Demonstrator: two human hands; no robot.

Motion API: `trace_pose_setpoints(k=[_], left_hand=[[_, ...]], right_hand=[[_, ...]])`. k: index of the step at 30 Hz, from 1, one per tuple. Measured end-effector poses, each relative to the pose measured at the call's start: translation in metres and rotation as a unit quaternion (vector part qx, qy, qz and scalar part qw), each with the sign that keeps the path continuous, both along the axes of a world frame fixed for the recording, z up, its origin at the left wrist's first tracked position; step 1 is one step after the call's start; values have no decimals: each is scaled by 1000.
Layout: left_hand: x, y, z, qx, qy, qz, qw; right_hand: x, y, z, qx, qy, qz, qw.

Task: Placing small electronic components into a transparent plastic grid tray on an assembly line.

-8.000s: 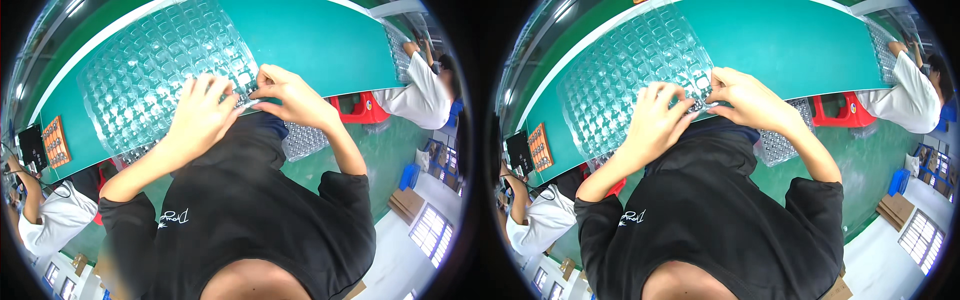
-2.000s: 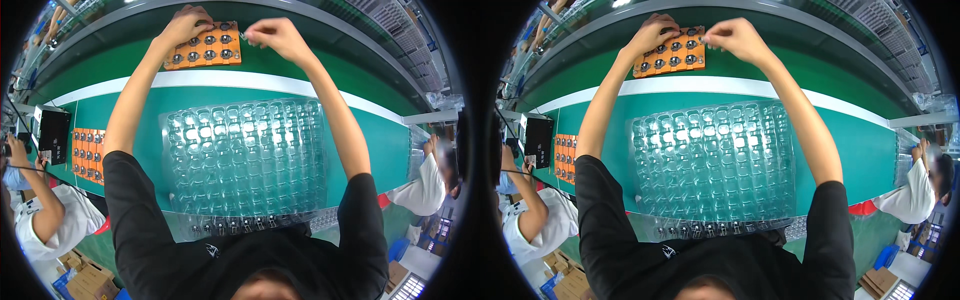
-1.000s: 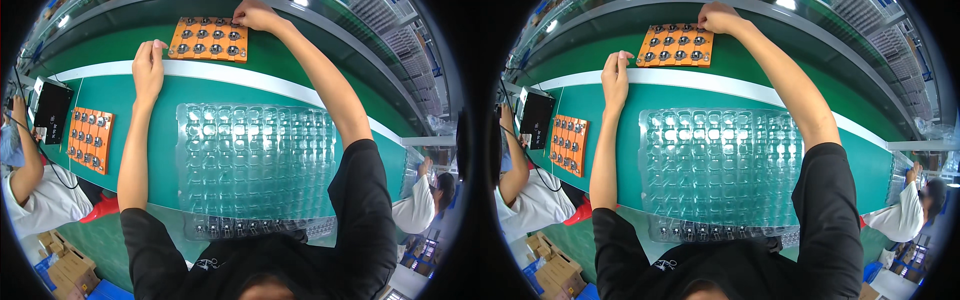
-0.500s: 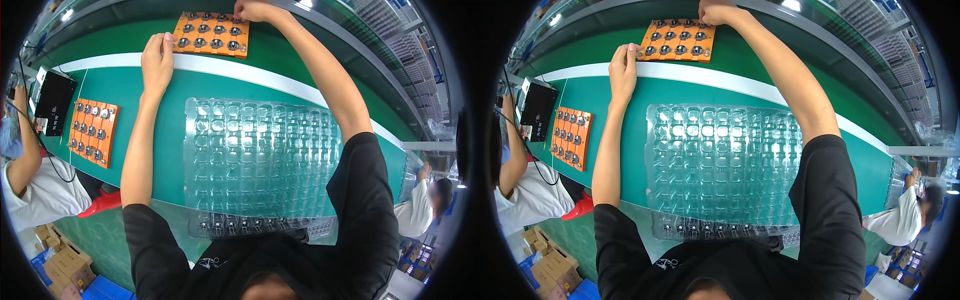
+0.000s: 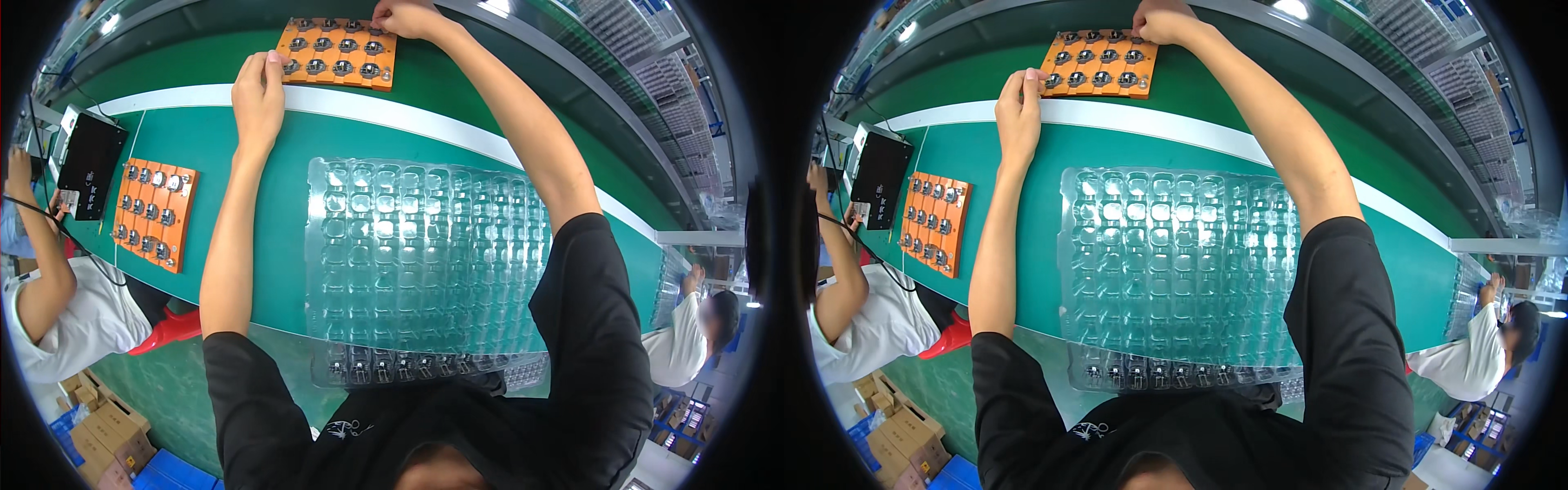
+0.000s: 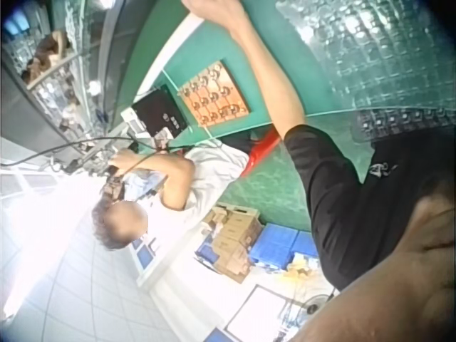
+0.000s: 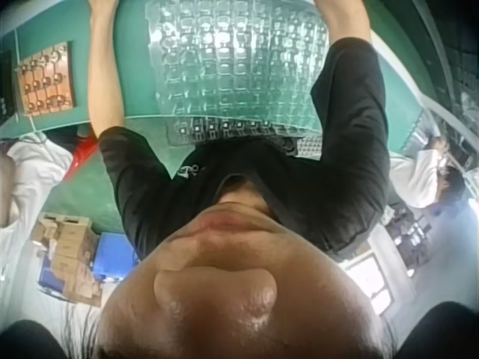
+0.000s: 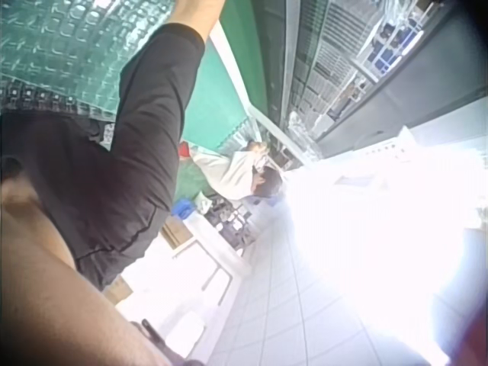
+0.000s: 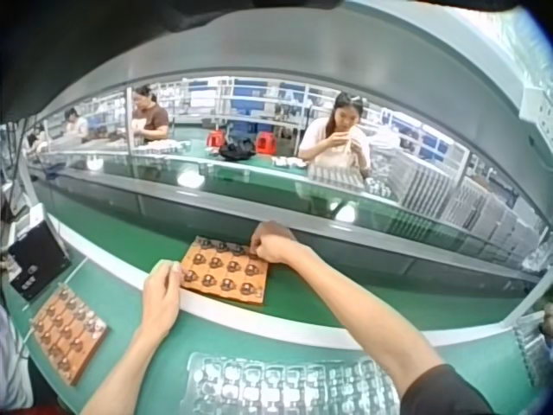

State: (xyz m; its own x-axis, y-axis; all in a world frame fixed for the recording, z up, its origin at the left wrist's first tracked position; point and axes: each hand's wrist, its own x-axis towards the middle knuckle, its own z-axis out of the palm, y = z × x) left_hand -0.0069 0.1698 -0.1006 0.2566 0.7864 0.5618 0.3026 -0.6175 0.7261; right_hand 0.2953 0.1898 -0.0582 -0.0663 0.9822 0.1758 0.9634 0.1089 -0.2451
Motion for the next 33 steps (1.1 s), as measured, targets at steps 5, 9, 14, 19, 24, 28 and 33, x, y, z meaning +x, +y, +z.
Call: trace_pose_setpoints(k=[5, 9, 14, 19, 24, 28, 33], left_hand=[[-1, 0, 1, -9, -8, -5, 1000], [0, -1, 3, -25, -7, -1, 1000], [0, -1, 1, -16, -11, 0, 1000], [-1, 2, -4, -5, -27, 1, 1000], [-1, 4, -3, -22, -22, -1, 1000], [-1, 1, -1, -44, -23, -4, 999], [-4, 4, -3, -13, -27, 6, 1000]], right_hand=[[-1, -1, -10, 46, 28, 18, 998], [-1, 6, -13, 60, 40, 28, 997], [-5, 12, -16, 68, 42, 38, 996], [-16, 13, -13, 70, 63, 39, 995], [-21, 13, -15, 81, 66, 29, 994], [-32, 17, -16, 88, 33, 20, 995], [-52, 28, -7, 81, -47, -30, 995]])
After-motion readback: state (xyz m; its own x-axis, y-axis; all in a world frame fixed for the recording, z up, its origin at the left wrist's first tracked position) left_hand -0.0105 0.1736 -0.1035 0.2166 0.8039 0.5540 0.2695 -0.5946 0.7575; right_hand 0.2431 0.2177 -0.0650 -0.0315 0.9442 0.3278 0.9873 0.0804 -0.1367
